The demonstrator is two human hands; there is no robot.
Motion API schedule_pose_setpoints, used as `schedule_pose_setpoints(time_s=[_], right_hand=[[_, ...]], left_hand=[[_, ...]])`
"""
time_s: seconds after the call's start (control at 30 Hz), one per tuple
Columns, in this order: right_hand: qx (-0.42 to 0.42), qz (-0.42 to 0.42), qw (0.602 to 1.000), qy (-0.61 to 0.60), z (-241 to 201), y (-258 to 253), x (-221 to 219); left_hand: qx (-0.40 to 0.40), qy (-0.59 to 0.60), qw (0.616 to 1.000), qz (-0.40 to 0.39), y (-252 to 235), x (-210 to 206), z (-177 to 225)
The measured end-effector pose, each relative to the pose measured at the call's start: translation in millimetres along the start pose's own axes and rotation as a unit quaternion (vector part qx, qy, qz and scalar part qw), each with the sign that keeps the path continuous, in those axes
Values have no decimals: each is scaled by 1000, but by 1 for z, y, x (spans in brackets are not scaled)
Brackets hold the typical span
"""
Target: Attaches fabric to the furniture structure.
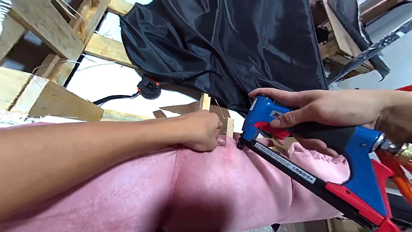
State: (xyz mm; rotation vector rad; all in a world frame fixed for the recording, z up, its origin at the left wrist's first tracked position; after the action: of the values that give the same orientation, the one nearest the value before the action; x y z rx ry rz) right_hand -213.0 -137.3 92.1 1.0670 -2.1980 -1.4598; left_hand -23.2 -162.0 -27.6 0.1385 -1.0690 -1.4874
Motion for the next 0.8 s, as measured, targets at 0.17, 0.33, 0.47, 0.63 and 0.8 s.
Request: schedule_pose_setpoints(time_s=[0.17,0.33,0.47,0.63,0.8], right_hand=[[6,24,1000,5,-11,2,-4],[-17,64,998,9,-27,-1,-23],[-42,76,996,26,-39,-3,-31],[-34,72,995,59,-68,-14,-40],[-72,24,997,26,-69,-36,-33]], left_hand=[[5,4,999,-33,1,3,-4],[-23,-11,1000,-4,8,8,-11],[-45,-6,999,0,11,11,-11],[-39,13,999,-13,19,18,-13],[-73,2,997,12,26,15,-10]])
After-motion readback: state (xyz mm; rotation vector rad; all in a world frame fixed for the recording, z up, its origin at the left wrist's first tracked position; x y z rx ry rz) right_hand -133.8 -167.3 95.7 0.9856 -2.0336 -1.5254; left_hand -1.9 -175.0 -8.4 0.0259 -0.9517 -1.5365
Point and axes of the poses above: each hand's wrist, its own y-axis away from the middle knuckle, its own x-axis out of the back of the hand, z = x × y, the point moved 4 cm from there along -y, towards the middle knuckle, and after that the axes turned 14 degrees about -z, right-handed, at the moved point
